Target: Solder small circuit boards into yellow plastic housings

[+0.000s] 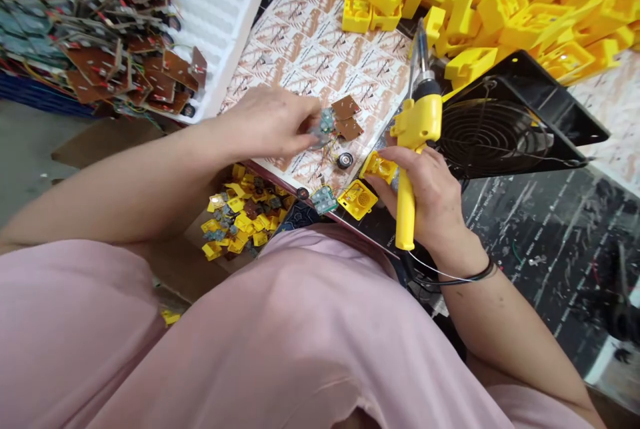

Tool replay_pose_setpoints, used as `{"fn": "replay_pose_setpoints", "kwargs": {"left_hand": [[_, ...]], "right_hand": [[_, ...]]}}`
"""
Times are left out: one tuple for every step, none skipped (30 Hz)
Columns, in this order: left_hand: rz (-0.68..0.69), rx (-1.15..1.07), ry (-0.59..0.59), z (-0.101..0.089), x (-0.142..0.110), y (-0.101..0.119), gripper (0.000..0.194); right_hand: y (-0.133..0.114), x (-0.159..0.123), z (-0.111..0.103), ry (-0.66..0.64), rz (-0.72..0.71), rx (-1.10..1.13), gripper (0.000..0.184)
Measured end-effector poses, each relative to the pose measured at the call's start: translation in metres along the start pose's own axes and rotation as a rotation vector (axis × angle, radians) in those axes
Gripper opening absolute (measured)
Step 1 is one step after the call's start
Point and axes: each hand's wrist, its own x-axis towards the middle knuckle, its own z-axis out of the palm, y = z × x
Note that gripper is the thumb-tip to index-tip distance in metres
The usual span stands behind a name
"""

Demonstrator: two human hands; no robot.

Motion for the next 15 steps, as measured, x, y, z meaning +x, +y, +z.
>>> {"fn": "replay_pose_setpoints", "kwargs": {"left_hand": [[0.010, -0.121, 0.009, -0.009, 0.008, 0.004, 0.017], [0.017, -0.271, 0.042, -0.018, 0.017, 0.006, 0.017], [0.019, -0.429, 0.089, -0.027, 0.025, 0.007, 0.018], [0.011, -0.563, 0.166, -0.035, 0.033, 0.007, 0.021], [-0.014, -0.663, 0.252, -0.041, 0.040, 0.005, 0.026], [-0.061, -0.728, 0.335, -0.045, 0.045, 0.002, 0.033], [-0.129, -0.766, 0.391, -0.048, 0.048, -0.001, 0.041], [-0.209, -0.782, 0.401, -0.048, 0.051, -0.004, 0.045], [-0.279, -0.786, 0.379, -0.046, 0.051, -0.007, 0.046], [-0.323, -0.790, 0.346, -0.043, 0.051, -0.009, 0.042], [-0.334, -0.793, 0.317, -0.039, 0.049, -0.011, 0.038], [-0.329, -0.795, 0.302, -0.036, 0.047, -0.012, 0.034], [-0.314, -0.798, 0.309, -0.033, 0.045, -0.013, 0.033], [-0.303, -0.804, 0.336, -0.031, 0.042, -0.015, 0.035], [-0.299, -0.818, 0.357, -0.031, 0.040, -0.016, 0.037]], "right_hand": [[-0.001, -0.001, -0.001, 0.007, 0.024, -0.013, 0.032], [-0.002, -0.003, -0.003, 0.017, 0.052, -0.024, 0.033], [-0.003, -0.005, -0.004, 0.027, 0.075, -0.031, 0.034], [-0.003, -0.007, -0.006, 0.036, 0.092, -0.037, 0.035], [-0.003, -0.009, -0.007, 0.040, 0.100, -0.039, 0.035], [-0.002, -0.012, -0.008, 0.040, 0.101, -0.040, 0.036], [-0.001, -0.014, -0.008, 0.035, 0.098, -0.040, 0.036], [0.001, -0.015, -0.007, 0.027, 0.089, -0.039, 0.036], [0.003, -0.017, -0.006, 0.013, 0.082, -0.038, 0.036], [0.005, -0.018, -0.005, -0.006, 0.075, -0.033, 0.036], [0.007, -0.018, -0.003, -0.026, 0.067, -0.026, 0.037], [0.010, -0.018, -0.002, -0.044, 0.058, -0.017, 0.038], [0.012, -0.018, 0.000, -0.058, 0.049, -0.008, 0.038], [0.014, -0.017, 0.001, -0.073, 0.044, 0.000, 0.039], [0.015, -0.017, 0.002, -0.086, 0.040, 0.007, 0.039]]}}
